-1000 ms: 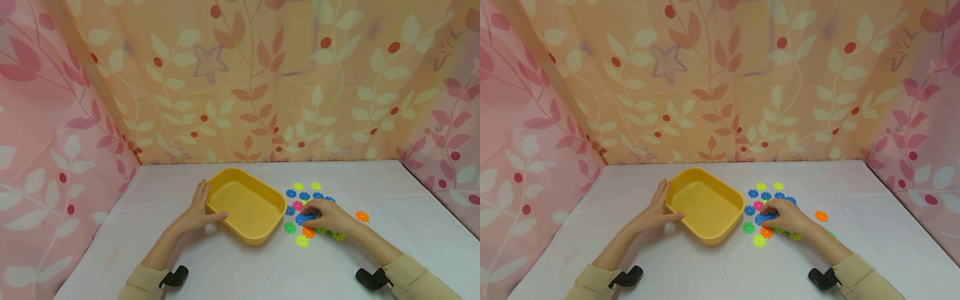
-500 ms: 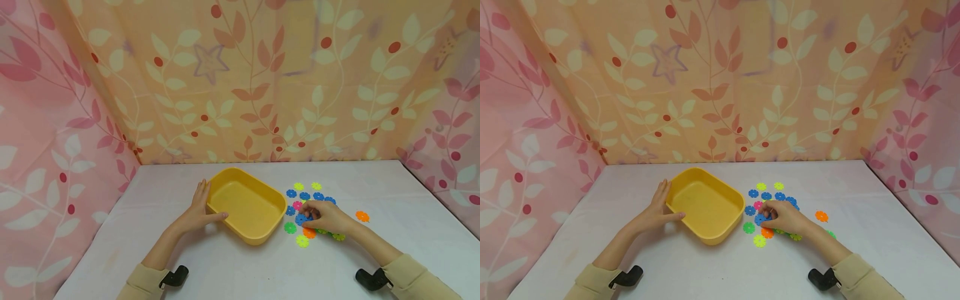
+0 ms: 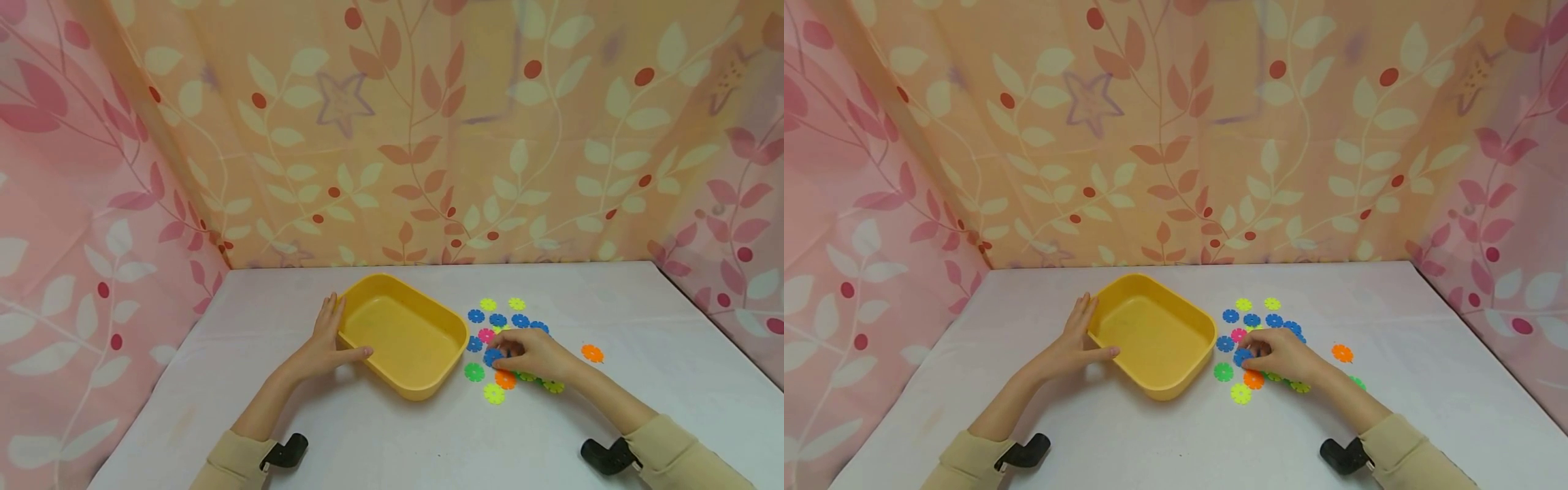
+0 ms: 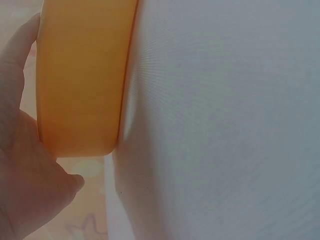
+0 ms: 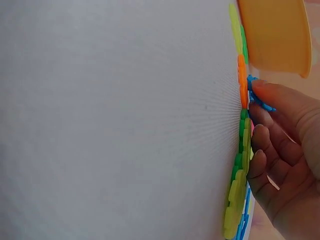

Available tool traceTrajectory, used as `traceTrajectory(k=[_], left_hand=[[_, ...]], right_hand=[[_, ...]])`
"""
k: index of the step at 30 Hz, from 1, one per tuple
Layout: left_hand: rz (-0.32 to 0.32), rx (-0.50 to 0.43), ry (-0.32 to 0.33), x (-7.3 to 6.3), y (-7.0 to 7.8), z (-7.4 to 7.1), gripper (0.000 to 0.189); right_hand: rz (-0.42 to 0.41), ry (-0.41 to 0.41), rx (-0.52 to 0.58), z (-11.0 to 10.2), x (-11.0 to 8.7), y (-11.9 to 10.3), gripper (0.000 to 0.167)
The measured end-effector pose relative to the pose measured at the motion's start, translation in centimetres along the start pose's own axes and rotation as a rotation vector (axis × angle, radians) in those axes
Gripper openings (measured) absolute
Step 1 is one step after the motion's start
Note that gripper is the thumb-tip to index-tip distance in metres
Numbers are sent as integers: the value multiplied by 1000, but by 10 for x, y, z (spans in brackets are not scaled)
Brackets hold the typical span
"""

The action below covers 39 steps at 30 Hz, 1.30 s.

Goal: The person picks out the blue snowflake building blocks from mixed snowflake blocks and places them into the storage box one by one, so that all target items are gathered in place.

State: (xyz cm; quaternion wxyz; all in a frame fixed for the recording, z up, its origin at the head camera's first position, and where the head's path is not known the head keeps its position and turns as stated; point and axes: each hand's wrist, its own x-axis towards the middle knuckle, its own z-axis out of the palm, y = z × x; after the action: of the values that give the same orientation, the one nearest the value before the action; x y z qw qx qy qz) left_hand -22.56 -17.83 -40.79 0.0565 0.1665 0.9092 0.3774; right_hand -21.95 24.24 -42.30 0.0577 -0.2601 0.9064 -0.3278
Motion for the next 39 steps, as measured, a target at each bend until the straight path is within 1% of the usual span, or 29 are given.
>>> traceTrajectory(k=[5, 7, 10, 13, 15, 18, 21, 23, 26, 29, 35, 39], left_hand=[[0, -3, -2, -2, -1, -2, 121], [0, -4, -2, -3, -1, -3, 121], [-3, -5, -1, -4, -2, -4, 121], [-6, -4, 6, -4, -3, -4, 122], [-6, 1, 9, -4, -4, -4, 122], [-3, 14, 11, -4, -5, -4, 121], [4, 32, 16, -5, -5, -5, 121], [11, 40, 24, -5, -4, -5, 121], [14, 53, 33, -5, -4, -4, 120], [6, 57, 34, -3, -4, -2, 121], [25, 50, 40, 0, -3, 2, 119], [28, 49, 32, 1, -2, 5, 119]], right_hand=[[55, -24, 62, 0, 2, -1, 26], [81, -35, 107, -1, 3, -2, 26], [94, -44, 185, -4, 4, -5, 26], [99, -26, 237, -9, 7, -10, 25], [101, 0, 256, -12, 11, -14, 25], [127, 41, 279, -18, 20, -25, 28], [151, 66, 316, -23, 34, -38, 33], [155, 68, 343, -24, 46, -48, 35], [150, 48, 383, -24, 67, -66, 34], [126, 17, 436, -22, 87, -83, 31], [65, -33, 586, -9, 127, -109, 29], [62, -49, 683, 5, 153, -122, 27]])
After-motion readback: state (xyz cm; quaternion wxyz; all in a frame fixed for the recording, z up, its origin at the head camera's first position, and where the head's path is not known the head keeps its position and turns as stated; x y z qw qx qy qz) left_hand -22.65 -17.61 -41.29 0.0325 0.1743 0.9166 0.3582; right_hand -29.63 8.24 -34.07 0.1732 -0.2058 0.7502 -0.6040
